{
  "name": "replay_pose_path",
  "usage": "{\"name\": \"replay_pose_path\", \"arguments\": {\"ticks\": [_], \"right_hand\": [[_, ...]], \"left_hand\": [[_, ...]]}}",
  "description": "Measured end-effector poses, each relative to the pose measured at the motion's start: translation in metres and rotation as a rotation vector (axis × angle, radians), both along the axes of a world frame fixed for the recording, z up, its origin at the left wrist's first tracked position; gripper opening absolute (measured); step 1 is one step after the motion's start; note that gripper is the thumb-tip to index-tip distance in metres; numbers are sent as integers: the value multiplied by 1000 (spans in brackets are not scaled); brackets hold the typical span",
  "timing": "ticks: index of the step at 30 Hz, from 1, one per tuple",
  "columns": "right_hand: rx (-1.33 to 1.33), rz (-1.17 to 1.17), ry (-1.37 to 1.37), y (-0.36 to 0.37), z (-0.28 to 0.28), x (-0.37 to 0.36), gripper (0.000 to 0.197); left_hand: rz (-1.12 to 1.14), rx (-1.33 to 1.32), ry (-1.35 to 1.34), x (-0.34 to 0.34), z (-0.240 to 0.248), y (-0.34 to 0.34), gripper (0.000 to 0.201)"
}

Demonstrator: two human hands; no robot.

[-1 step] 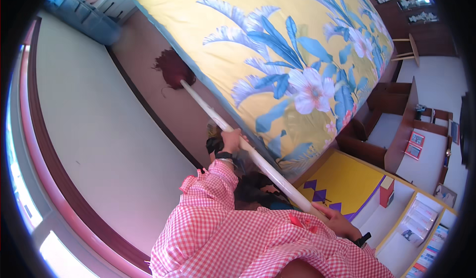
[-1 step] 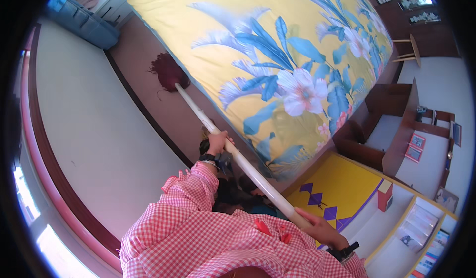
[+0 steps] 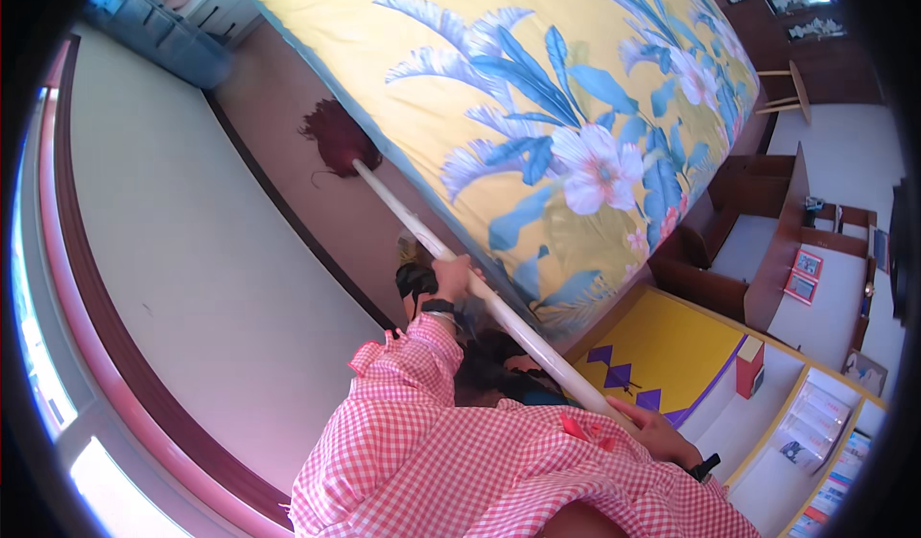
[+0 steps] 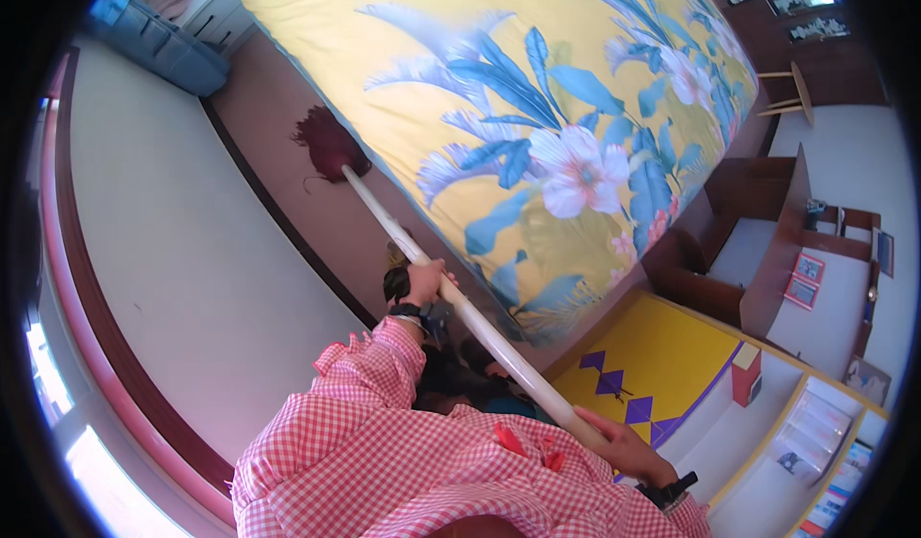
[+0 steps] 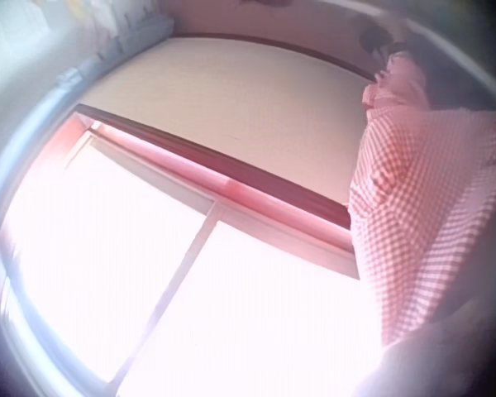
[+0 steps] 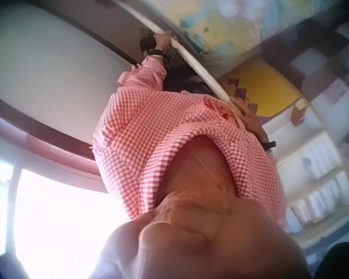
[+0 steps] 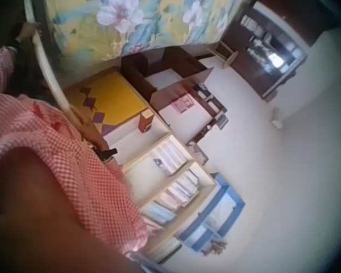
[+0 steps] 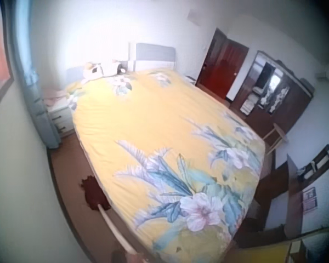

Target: The person is mopping a tiled floor using a mop, moving chairs to clean around a dining table, and mopping the floor area underneath a bed.

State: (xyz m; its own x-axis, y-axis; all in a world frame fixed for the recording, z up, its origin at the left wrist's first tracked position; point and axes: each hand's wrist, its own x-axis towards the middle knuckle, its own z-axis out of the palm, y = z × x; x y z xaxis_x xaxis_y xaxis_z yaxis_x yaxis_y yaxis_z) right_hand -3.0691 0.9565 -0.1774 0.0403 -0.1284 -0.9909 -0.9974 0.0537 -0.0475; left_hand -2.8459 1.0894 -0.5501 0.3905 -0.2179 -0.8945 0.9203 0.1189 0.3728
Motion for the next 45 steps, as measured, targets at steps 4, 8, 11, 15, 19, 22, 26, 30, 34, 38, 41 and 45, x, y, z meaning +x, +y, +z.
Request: {"name": "replay_pose_path", "arguments": {"ticks": [4, 8, 11, 15, 19, 22, 26, 30, 34, 38, 41, 45], "right_hand": [[-52, -17, -7, -21, 31, -96, 64], [17, -387, 82, -43, 82, -180, 67], [8, -458, 62, -48, 115, -209, 65], [-354, -33, -91, -40, 143, -219, 50], [-473, 222, -353, -32, 129, -219, 39], [-319, -78, -123, -42, 116, -201, 40], [-163, -171, -129, -42, 90, -151, 44], [-170, -62, -48, -29, 64, -78, 46], [-151, 51, -62, -21, 40, -3, 50], [-50, 110, -137, 2, 19, 69, 54], [14, 234, -230, 14, 3, 102, 55], [-92, 568, -450, 8, 14, 122, 57]], "left_hand": [[-10, -1, 101, -114, 31, -33, 21], [-101, -7, 258, -213, 56, -55, 30], [-225, -47, 341, -279, 49, -60, 34], [-213, 10, 322, -305, 71, -74, 38], [-365, 22, 327, -274, 93, -66, 41], [-338, -21, 304, -252, 85, -58, 45], [-199, 150, 31, -248, -16, -38, 50], [-177, 240, -9, -153, 1, -19, 44], [172, -11, 67, -57, 38, 2, 25], [183, 138, -88, 13, 7, 47, 20], [239, 149, -100, 52, -15, 78, 23], [411, 83, -65, 61, 1, 69, 24]]}}
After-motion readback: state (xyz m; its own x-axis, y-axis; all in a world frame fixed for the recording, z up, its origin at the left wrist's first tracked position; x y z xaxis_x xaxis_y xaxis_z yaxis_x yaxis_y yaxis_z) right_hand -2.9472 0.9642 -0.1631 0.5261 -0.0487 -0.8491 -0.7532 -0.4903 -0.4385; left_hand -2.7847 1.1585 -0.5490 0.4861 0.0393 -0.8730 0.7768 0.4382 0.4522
